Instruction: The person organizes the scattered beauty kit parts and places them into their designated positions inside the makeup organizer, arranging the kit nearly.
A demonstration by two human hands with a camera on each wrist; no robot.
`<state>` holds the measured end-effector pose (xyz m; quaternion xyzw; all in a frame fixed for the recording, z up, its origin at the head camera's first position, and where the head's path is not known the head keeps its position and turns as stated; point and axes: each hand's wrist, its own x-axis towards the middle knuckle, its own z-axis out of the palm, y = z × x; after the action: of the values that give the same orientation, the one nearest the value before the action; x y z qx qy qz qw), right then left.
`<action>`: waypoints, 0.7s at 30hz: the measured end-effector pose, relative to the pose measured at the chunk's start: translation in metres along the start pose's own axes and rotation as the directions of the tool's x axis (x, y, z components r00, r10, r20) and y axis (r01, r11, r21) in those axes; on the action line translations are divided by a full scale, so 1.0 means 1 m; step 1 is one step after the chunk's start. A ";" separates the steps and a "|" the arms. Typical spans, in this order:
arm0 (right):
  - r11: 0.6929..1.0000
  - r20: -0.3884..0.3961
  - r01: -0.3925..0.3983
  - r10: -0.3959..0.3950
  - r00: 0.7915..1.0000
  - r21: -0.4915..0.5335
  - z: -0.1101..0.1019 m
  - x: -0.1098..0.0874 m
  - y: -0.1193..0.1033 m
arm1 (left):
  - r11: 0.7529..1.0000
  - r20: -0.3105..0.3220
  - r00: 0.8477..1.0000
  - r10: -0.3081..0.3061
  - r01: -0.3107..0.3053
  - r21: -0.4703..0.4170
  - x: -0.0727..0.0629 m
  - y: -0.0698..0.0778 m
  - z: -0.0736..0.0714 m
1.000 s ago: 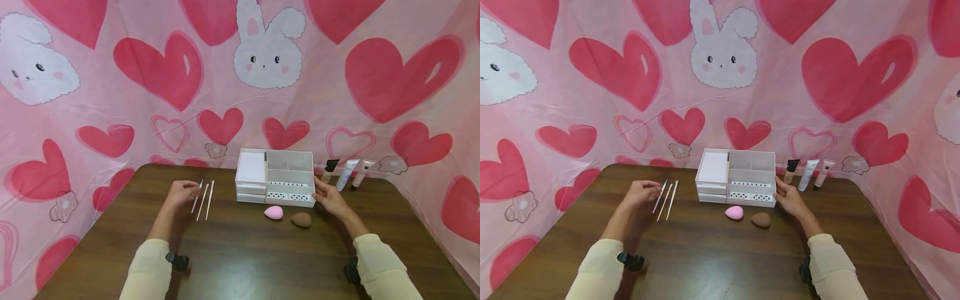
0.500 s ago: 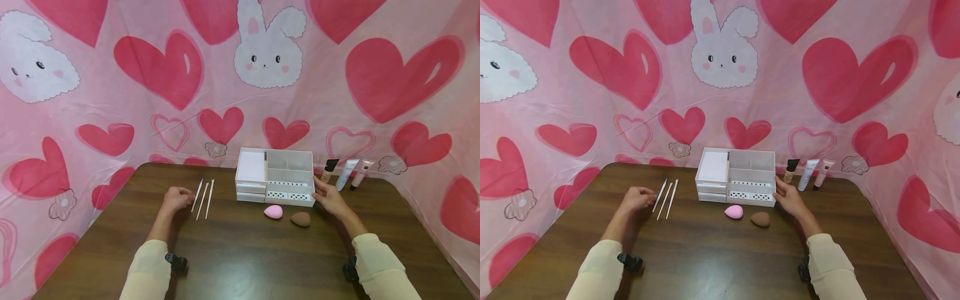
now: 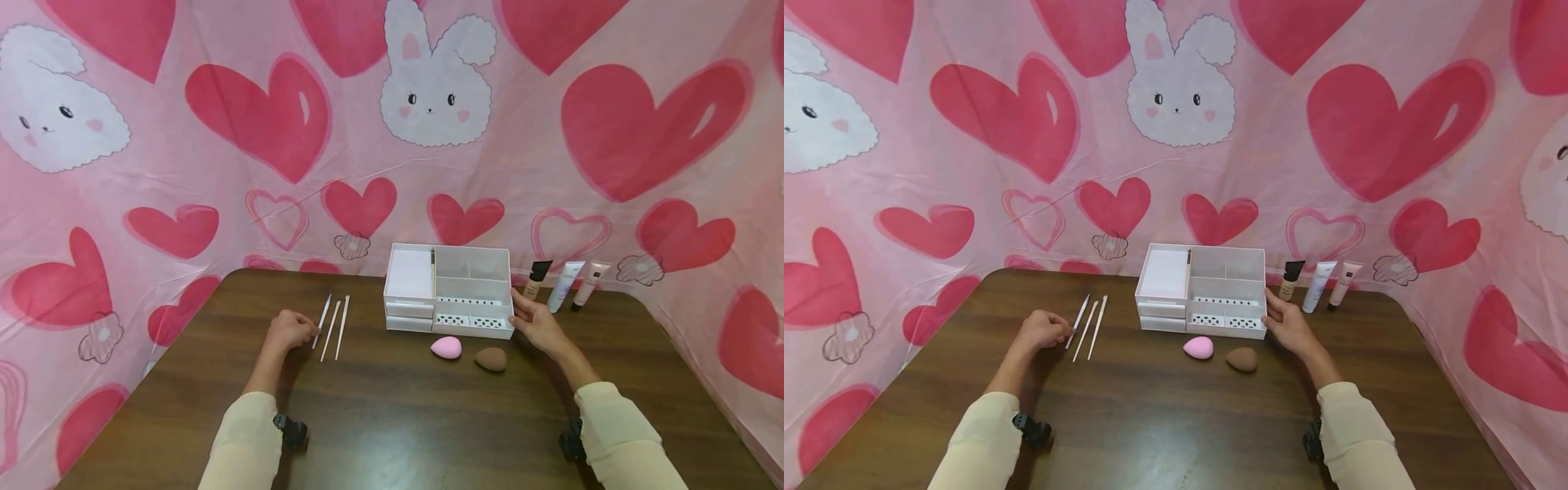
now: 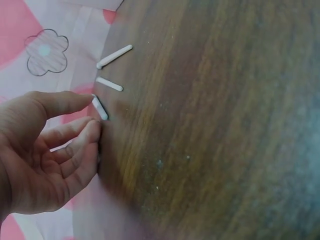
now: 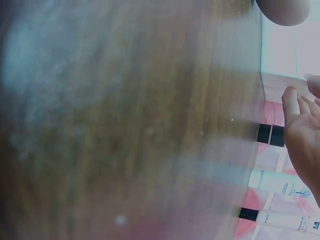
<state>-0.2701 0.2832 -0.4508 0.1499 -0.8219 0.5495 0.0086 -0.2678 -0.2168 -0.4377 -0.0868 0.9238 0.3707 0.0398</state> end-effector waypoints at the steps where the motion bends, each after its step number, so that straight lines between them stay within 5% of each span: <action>1: 1.000 0.000 0.001 -0.001 1.000 0.003 0.000 0.000 0.000 | 1.000 0.001 1.000 0.002 -0.002 0.005 0.000 0.000 0.000; 21: 1.000 -0.007 0.002 -0.002 1.000 -0.014 0.001 -0.001 -0.001 | 0.983 -0.070 0.998 0.009 0.004 0.182 -0.002 0.007 0.003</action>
<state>-0.2684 0.2821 -0.4505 0.1485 -0.8256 0.5442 0.0132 -0.2669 -0.2091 -0.4350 -0.0948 0.9547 0.2817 0.0145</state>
